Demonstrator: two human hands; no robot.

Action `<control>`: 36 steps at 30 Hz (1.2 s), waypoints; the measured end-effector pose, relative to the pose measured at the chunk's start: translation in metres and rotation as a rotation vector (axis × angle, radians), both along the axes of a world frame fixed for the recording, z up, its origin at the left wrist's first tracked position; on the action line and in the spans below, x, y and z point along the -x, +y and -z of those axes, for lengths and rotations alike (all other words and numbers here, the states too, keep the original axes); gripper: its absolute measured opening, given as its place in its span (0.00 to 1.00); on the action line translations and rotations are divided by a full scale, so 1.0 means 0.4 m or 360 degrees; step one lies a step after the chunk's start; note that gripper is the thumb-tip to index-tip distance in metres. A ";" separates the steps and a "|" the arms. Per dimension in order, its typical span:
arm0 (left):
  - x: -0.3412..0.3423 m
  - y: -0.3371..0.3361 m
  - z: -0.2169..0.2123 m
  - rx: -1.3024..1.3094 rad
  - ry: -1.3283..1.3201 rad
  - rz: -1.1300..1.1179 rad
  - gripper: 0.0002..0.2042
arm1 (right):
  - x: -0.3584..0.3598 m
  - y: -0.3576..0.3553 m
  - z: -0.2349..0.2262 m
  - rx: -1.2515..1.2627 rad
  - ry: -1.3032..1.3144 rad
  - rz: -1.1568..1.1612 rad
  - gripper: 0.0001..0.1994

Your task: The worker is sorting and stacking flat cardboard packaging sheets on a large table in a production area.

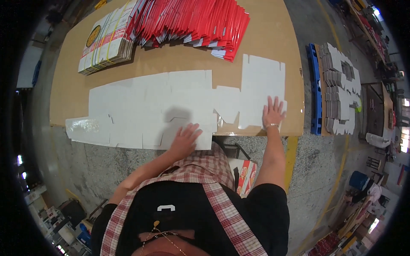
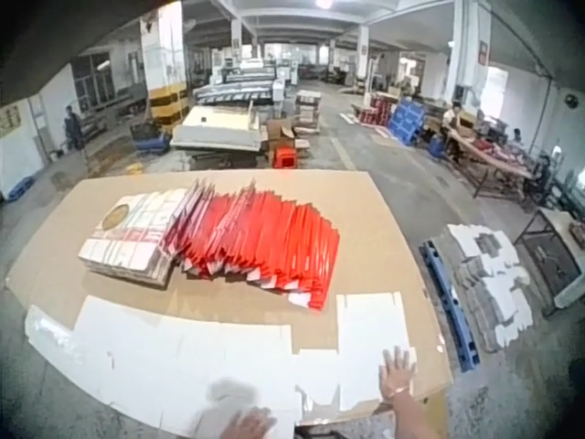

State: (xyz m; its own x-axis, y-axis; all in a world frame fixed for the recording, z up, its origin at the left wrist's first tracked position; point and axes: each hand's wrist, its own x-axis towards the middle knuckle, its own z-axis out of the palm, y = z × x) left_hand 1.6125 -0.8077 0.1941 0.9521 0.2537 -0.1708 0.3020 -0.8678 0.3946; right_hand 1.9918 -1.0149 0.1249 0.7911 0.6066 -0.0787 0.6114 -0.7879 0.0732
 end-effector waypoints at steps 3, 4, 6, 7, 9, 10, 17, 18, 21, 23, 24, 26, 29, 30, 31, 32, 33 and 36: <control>-0.051 -0.006 -0.010 0.0095 -0.0163 0.0120 0.31 | -0.027 -0.055 0.001 -0.0031 0.0029 0.0113 0.27; -0.062 -0.012 -0.009 0.0186 -0.0215 0.0169 0.30 | -0.033 -0.066 -0.001 -0.0055 0.0006 0.0082 0.28; -0.093 -0.042 0.004 0.0286 -0.0350 0.0228 0.30 | -0.040 -0.084 -0.005 -0.0056 -0.0021 0.0056 0.28; -0.110 -0.058 0.014 0.0362 -0.0482 0.0286 0.29 | -0.039 -0.081 -0.003 -0.0057 -0.0038 0.0059 0.28; -0.155 -0.111 0.038 0.0369 -0.0531 0.0316 0.29 | -0.037 -0.080 0.001 -0.0041 -0.0059 0.0066 0.28; -0.172 -0.137 0.044 0.0483 -0.0598 0.0339 0.28 | -0.037 -0.080 0.003 -0.0059 -0.0064 0.0043 0.28; -0.317 -0.238 0.123 0.0564 -0.0488 0.0432 0.22 | -0.049 -0.104 0.020 -0.0265 -0.0137 -0.0026 0.28; -0.324 -0.240 0.143 0.0267 -0.0527 0.0463 0.19 | -0.048 -0.101 0.019 -0.0247 -0.0131 -0.0031 0.28; -0.320 -0.257 0.191 0.0367 -0.0776 0.0320 0.17 | -0.074 -0.102 0.019 -0.0238 -0.0144 -0.0028 0.28; -0.324 -0.273 0.196 0.0358 -0.0735 0.0293 0.21 | -0.146 -0.111 0.025 -0.0359 -0.0089 -0.0066 0.28; -0.326 -0.278 0.193 0.0313 -0.0695 0.0255 0.23 | -0.171 -0.104 0.027 -0.0373 -0.0133 -0.0067 0.28; -0.333 -0.284 0.202 0.0256 -0.0657 0.0214 0.25 | -0.193 -0.113 0.033 -0.0332 -0.0171 -0.0042 0.27; -0.324 -0.311 0.200 0.0180 -0.0560 0.0114 0.29 | -0.224 -0.115 0.043 -0.0347 -0.0177 -0.0087 0.27; -0.325 -0.293 0.181 0.0201 -0.0566 0.0158 0.29 | -0.235 -0.111 0.045 -0.0414 -0.0179 -0.0109 0.27; -0.327 -0.284 0.173 0.0212 -0.0565 0.0191 0.29 | -0.242 -0.107 0.050 -0.0433 -0.0146 -0.0163 0.27; -0.328 -0.294 0.176 0.0188 -0.0523 0.0167 0.29 | -0.245 -0.114 0.053 -0.0394 -0.0184 -0.0131 0.27; -0.334 -0.301 0.179 0.0154 -0.0497 0.0095 0.29 | -0.250 -0.117 0.052 -0.0361 -0.0223 -0.0112 0.27; -0.332 -0.319 0.173 0.0109 -0.0561 0.0118 0.25 | -0.259 -0.129 0.043 -0.0347 -0.0242 -0.0178 0.27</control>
